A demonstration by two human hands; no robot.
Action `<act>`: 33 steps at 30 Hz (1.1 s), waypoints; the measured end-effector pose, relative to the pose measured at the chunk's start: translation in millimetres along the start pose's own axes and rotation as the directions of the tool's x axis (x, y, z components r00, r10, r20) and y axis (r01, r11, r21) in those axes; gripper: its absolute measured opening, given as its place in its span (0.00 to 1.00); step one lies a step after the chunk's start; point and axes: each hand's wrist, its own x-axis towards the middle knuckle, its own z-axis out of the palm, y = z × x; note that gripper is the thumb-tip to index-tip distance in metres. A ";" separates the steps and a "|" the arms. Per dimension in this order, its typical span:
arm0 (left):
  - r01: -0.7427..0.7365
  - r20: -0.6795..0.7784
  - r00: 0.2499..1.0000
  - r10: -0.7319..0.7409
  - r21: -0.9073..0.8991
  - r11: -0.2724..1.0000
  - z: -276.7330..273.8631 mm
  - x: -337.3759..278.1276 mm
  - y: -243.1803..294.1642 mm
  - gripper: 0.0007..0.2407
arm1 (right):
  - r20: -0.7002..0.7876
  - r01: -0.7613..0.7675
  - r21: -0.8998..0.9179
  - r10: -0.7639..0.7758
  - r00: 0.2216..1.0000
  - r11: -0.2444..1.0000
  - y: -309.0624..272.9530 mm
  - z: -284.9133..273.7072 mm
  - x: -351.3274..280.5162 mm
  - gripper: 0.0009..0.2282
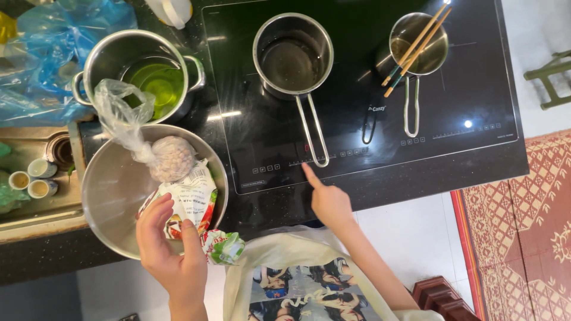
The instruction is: Fill a pot with water, place it on an induction stove to heat, and prepare a bag of tapioca pearls.
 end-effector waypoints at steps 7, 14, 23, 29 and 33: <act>-0.028 -0.016 0.999 0.028 0.003 1.000 -16.1 1.6 -3.5 0.14 | 0.086 0.041 0.031 -0.043 0.995 0.999 -27.9 6.7 9.1 0.35; -0.018 -0.009 1.000 0.018 0.017 1.000 -21.6 2.6 -4.0 0.13 | 0.085 0.039 0.029 -0.041 0.996 0.999 -32.9 6.4 10.8 0.36; -0.038 0.003 0.999 0.038 0.050 0.998 -17.9 4.9 -4.1 0.13 | 0.052 0.032 0.047 -0.035 0.998 0.998 -31.8 6.3 11.8 0.36; -0.040 0.023 0.999 0.038 0.078 0.996 -17.7 6.0 -2.0 0.14 | 0.109 -0.018 0.039 0.014 0.994 0.999 -33.5 -0.1 11.5 0.35; -0.035 0.018 0.999 0.034 0.070 0.997 -18.8 7.3 -2.2 0.13 | 0.079 -0.014 0.065 0.009 0.997 0.998 -31.1 2.0 10.3 0.35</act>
